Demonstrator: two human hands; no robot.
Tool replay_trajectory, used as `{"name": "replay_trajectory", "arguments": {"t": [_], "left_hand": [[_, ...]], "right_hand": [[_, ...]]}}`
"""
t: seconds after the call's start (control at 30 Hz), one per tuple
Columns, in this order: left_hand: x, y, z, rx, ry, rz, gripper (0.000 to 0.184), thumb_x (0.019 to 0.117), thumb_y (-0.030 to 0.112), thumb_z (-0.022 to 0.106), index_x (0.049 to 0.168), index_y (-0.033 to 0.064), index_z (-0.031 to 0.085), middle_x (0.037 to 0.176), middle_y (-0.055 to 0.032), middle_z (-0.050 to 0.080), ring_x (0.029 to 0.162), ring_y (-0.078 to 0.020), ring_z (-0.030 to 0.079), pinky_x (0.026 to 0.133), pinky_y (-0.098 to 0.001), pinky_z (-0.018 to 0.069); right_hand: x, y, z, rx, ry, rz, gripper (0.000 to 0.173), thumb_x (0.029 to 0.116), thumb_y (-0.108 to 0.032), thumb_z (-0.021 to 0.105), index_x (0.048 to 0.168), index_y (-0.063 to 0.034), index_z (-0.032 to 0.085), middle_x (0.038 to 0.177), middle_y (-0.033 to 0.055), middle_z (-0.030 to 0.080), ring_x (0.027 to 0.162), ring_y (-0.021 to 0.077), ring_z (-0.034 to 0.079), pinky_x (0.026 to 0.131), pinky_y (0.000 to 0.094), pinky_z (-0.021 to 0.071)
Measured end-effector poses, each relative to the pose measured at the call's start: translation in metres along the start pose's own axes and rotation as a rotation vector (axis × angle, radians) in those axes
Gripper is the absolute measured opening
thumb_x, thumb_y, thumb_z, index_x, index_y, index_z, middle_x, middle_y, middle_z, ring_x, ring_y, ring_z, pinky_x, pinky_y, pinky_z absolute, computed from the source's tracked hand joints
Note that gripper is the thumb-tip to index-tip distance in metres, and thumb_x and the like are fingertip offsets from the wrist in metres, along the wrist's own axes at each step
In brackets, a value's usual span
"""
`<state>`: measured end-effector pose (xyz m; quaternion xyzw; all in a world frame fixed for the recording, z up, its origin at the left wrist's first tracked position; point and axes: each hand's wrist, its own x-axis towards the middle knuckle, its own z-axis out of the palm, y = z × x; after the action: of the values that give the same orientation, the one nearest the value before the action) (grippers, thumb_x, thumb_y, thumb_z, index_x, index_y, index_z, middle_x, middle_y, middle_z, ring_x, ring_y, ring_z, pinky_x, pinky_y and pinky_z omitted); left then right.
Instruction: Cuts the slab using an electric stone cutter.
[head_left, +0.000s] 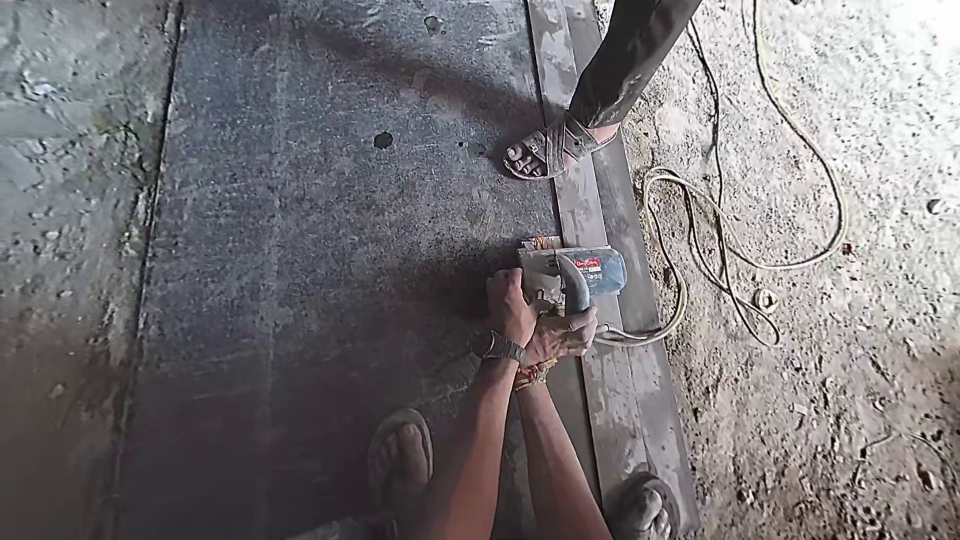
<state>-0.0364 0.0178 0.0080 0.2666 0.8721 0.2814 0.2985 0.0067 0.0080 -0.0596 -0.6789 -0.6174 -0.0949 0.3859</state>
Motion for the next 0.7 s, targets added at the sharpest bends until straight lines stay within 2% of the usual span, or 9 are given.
{"name": "replay_trajectory", "arguments": {"t": [0.07, 0.23, 0.37, 0.53, 0.7], "left_hand": [[0.003, 0.0, 0.0, 0.009, -0.008, -0.006, 0.069, 0.076, 0.027, 0.09, 0.132, -0.0037, 0.064, 0.134, -0.0258, 0.062, 0.13, -0.0399, 0.054, 0.116, -0.0463, 0.0376], [0.007, -0.001, -0.001, 0.034, -0.011, 0.012, 0.067, 0.0774, 0.027, 0.089, 0.131, -0.0034, 0.064, 0.131, -0.0253, 0.062, 0.128, -0.0402, 0.055, 0.115, -0.0472, 0.0391], [0.011, 0.001, -0.004, 0.061, -0.034, 0.015, 0.068, 0.0759, 0.027, 0.09, 0.13, -0.0035, 0.064, 0.13, -0.0254, 0.062, 0.127, -0.0394, 0.055, 0.113, -0.0469, 0.0398], [0.016, 0.0, -0.004, 0.094, -0.059, 0.035, 0.067, 0.0771, 0.029, 0.09, 0.13, -0.0032, 0.063, 0.129, -0.0253, 0.062, 0.128, -0.0399, 0.055, 0.113, -0.0474, 0.0401], [0.019, 0.0, -0.002, 0.107, -0.036, 0.034, 0.066, 0.0775, 0.03, 0.09, 0.129, -0.002, 0.064, 0.128, -0.0256, 0.062, 0.126, -0.0412, 0.055, 0.11, -0.0482, 0.0426]], "right_hand": [[0.001, -0.002, 0.001, 0.01, 0.008, 0.013, 0.053, 0.0973, -0.004, 0.057, 0.142, 0.0197, 0.04, 0.128, 0.0323, 0.055, 0.125, 0.0384, 0.055, 0.103, 0.0475, 0.0424], [0.003, -0.007, 0.001, -0.078, -0.011, -0.001, 0.056, 0.0954, -0.002, 0.061, 0.142, 0.0199, 0.04, 0.132, 0.0358, 0.054, 0.128, 0.0421, 0.055, 0.102, 0.0486, 0.0448], [0.004, -0.008, 0.006, -0.079, 0.028, -0.003, 0.052, 0.0964, -0.002, 0.059, 0.142, 0.0183, 0.042, 0.131, 0.034, 0.054, 0.128, 0.0409, 0.055, 0.103, 0.0465, 0.0441], [0.003, -0.005, 0.01, -0.07, -0.007, 0.01, 0.055, 0.0945, -0.003, 0.061, 0.142, 0.0184, 0.043, 0.13, 0.0361, 0.056, 0.125, 0.0466, 0.056, 0.1, 0.0523, 0.0466], [0.005, -0.009, 0.012, -0.058, 0.023, 0.001, 0.052, 0.094, -0.005, 0.062, 0.139, 0.0178, 0.048, 0.126, 0.0362, 0.059, 0.121, 0.0469, 0.059, 0.098, 0.0527, 0.0475]]}}
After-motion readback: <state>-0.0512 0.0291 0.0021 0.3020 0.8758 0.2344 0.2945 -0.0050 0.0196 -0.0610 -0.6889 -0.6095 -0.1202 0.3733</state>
